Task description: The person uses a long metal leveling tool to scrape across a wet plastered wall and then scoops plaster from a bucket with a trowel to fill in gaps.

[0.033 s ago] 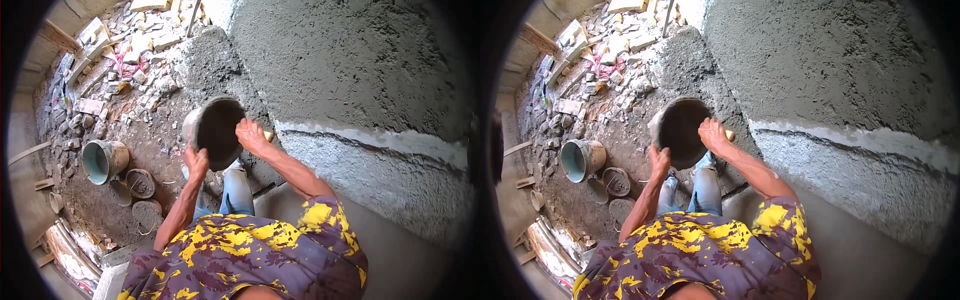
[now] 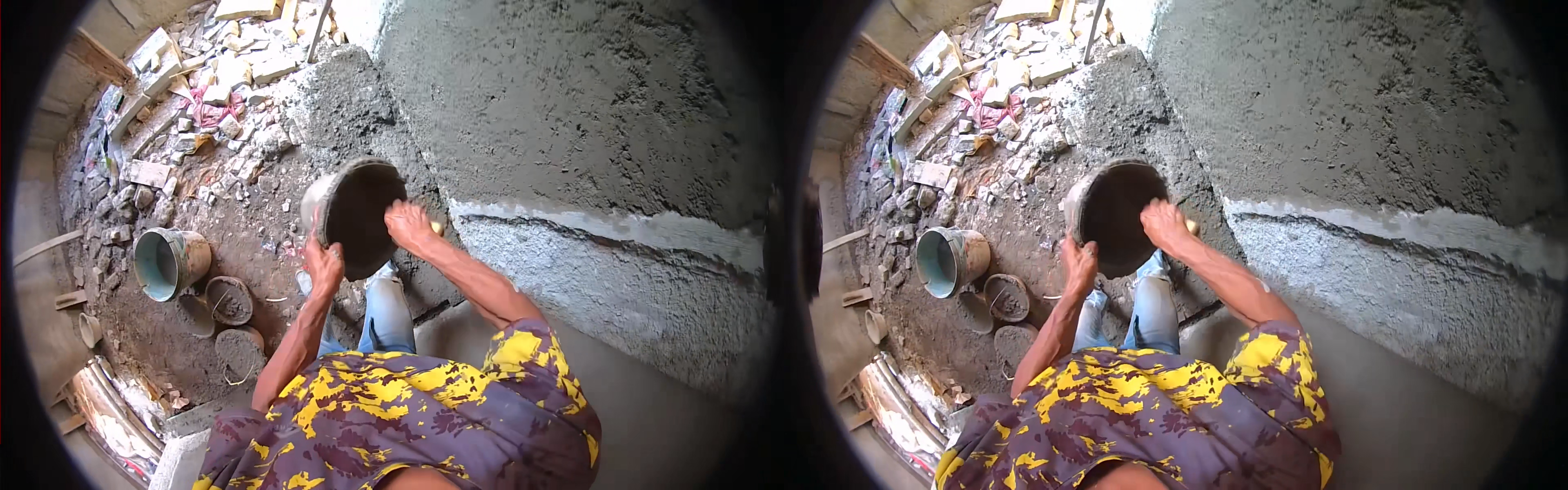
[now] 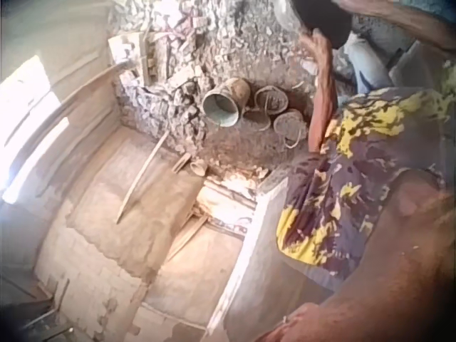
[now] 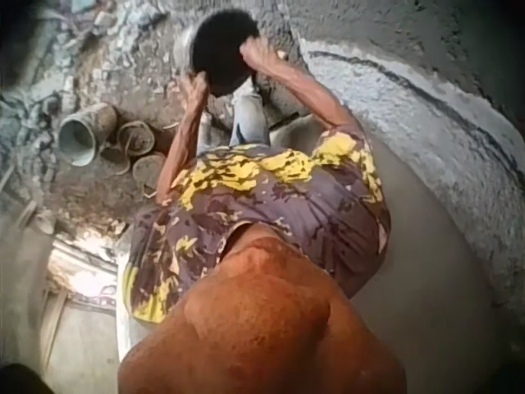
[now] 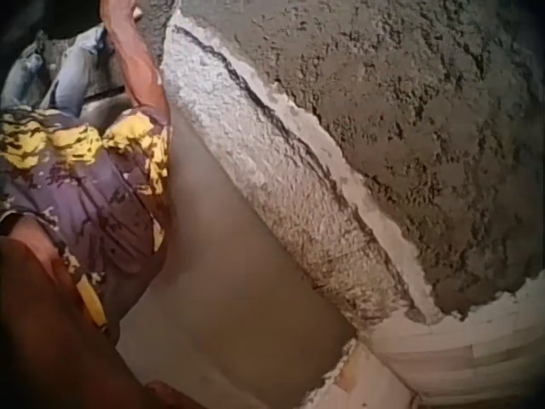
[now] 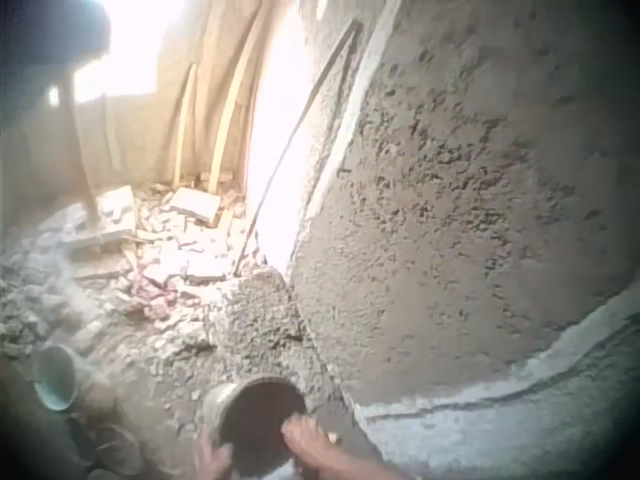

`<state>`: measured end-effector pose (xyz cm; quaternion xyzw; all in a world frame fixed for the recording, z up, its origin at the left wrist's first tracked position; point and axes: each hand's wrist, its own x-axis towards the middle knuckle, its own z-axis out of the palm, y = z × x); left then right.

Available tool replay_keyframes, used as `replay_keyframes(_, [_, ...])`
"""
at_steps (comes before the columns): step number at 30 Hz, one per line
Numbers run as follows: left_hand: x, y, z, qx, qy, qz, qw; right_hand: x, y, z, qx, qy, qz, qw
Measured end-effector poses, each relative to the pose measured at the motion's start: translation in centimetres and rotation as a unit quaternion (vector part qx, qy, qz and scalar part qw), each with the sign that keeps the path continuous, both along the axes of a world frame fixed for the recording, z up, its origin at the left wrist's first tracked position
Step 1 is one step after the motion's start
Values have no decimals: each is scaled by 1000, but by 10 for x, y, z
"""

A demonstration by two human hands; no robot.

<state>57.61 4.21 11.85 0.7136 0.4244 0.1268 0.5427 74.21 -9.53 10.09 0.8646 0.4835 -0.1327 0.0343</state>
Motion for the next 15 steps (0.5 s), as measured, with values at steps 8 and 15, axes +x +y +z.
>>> replay_keyframes(8, [-106, 54, 13, -96, -132, 77, 984, -103, 15, 35, 27, 209, -133, 968])
replay_keyframes(15, [-230, 66, 3, -212, -111, 280, 930, -172, 84, 100, 237, 286, 63, 926])
